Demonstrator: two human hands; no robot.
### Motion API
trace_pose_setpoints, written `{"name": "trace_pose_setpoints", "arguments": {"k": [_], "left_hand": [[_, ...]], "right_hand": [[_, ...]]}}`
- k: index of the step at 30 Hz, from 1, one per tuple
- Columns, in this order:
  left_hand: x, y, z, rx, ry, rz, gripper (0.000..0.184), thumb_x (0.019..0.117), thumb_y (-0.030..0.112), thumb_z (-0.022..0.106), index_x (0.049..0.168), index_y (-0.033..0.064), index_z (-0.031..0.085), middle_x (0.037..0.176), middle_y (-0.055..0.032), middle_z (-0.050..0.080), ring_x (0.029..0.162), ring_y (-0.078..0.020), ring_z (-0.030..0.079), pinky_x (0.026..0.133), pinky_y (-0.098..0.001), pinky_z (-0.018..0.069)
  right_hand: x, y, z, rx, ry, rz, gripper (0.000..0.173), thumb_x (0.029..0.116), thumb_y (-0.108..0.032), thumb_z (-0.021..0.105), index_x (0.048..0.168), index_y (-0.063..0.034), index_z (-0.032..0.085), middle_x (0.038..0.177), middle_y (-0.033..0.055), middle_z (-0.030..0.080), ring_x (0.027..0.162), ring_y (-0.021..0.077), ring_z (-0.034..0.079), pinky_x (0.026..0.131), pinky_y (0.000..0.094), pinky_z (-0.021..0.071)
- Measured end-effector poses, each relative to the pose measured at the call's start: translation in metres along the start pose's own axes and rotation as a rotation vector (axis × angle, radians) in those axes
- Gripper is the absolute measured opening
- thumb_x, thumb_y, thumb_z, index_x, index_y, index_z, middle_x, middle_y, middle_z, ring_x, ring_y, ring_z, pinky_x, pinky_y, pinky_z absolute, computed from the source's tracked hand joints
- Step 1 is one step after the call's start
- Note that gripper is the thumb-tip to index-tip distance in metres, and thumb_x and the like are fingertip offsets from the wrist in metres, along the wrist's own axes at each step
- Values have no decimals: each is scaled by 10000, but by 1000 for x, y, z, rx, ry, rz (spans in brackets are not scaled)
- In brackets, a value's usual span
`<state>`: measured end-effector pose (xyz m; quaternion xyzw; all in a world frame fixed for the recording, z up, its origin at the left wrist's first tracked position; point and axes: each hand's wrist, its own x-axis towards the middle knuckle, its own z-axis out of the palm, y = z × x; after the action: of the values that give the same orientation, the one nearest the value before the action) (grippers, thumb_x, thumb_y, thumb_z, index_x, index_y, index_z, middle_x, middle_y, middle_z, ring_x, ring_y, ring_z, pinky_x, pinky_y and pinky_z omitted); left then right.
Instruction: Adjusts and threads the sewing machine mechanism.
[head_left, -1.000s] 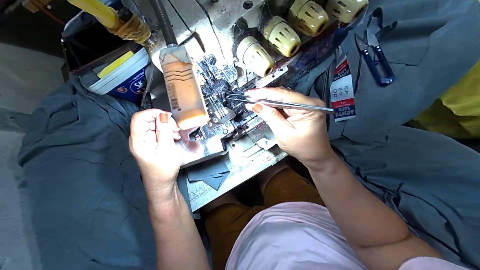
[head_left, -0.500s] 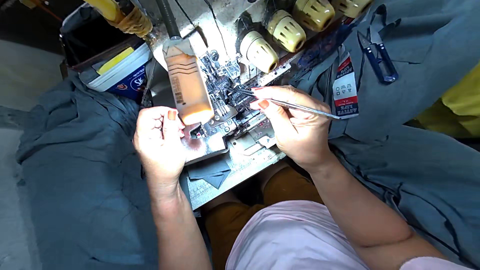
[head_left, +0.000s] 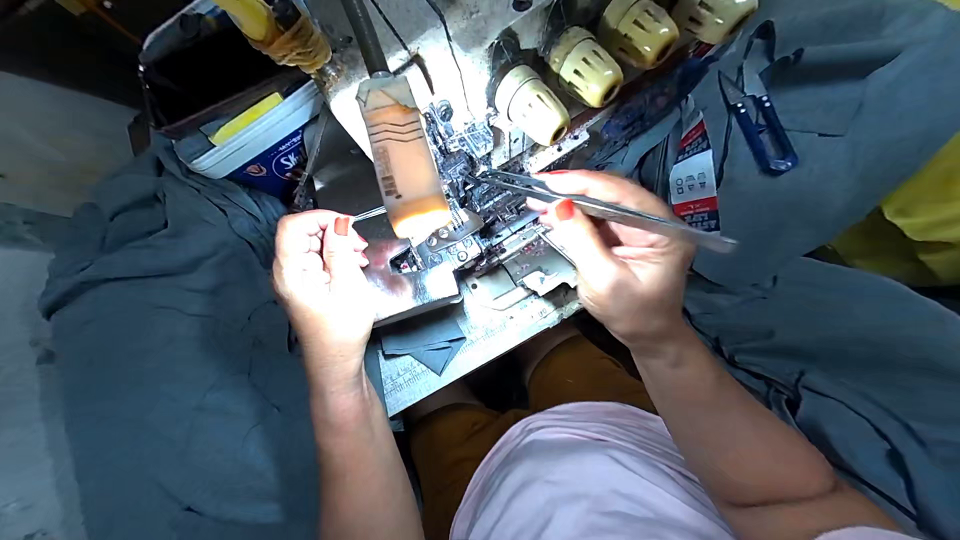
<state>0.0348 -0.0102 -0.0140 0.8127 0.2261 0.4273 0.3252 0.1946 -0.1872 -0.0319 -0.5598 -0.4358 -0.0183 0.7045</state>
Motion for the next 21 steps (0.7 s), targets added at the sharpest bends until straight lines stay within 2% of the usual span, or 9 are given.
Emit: {"name": "trace_pose_setpoints", "arguments": {"k": [2,3,5,6,8,11,13,15,21], "left_hand": [[1,-4,-8,161,-57,30,207,1064,107,489,1062,-65,604,882,-9,571,771,51,546,734,-107,461],[1,-7,-13,249,-88,45,243,1068,130,497,1055,-78,622,899,-70,594,791,14,545,749,-129,449],[2,-13,-19,340,-134,66,243,1061,138,508,1034,-61,646,926,-119,622,831,-34,556,779,-154,447],[2,-15,-20,339,-139,70,236,1056,130,515,1026,-61,651,936,-133,630,850,-56,565,796,-175,447],[1,-20,-17,281,-109,82,231,1050,121,523,1015,-69,649,931,-107,624,857,-14,561,805,-139,445],[-2,-23,-10,203,-47,74,232,1052,111,514,1025,-86,632,925,-75,613,850,36,552,803,-111,449],[-4,-22,-6,204,-28,46,234,1059,119,498,1040,-77,625,916,-57,608,843,44,551,799,-115,453],[-5,-21,-4,213,-24,37,239,1061,122,493,1044,-77,625,926,-62,610,860,31,557,815,-130,459],[-7,-20,-3,255,12,54,256,1054,117,497,1025,-99,633,932,-109,627,896,-8,572,845,-152,458]], "right_hand": [[-2,-4,-17,91,-36,-31,201,1079,-161,485,1081,-67,662,1141,17,713,1151,138,668,1032,363,544],[-4,-7,-28,97,-46,-46,225,1100,-260,461,1087,-160,661,1102,-46,719,1123,126,680,1029,378,550],[-11,-11,-47,-71,-40,-87,227,1109,-300,442,1116,-228,657,982,-129,659,944,14,656,874,249,569],[-17,-10,-54,-219,-65,-121,206,1109,-250,445,1128,-175,635,946,-94,596,872,-23,598,796,170,519],[-32,0,-58,-459,-141,-185,177,1041,-180,570,1100,-37,657,952,63,570,833,44,565,747,142,480],[-52,23,-49,-654,-215,-198,319,959,-312,705,1078,-21,759,1117,206,701,839,218,688,665,298,547],[-55,33,-42,-732,-202,-242,280,954,-264,684,1072,-24,768,1121,190,735,866,236,724,682,315,567],[-52,38,-37,-770,-129,-308,183,942,-159,657,1004,-25,765,1030,168,752,848,218,725,703,284,563],[-38,45,-29,-759,13,-428,185,975,-216,659,990,-32,678,1019,172,661,828,175,646,744,223,530]]}}
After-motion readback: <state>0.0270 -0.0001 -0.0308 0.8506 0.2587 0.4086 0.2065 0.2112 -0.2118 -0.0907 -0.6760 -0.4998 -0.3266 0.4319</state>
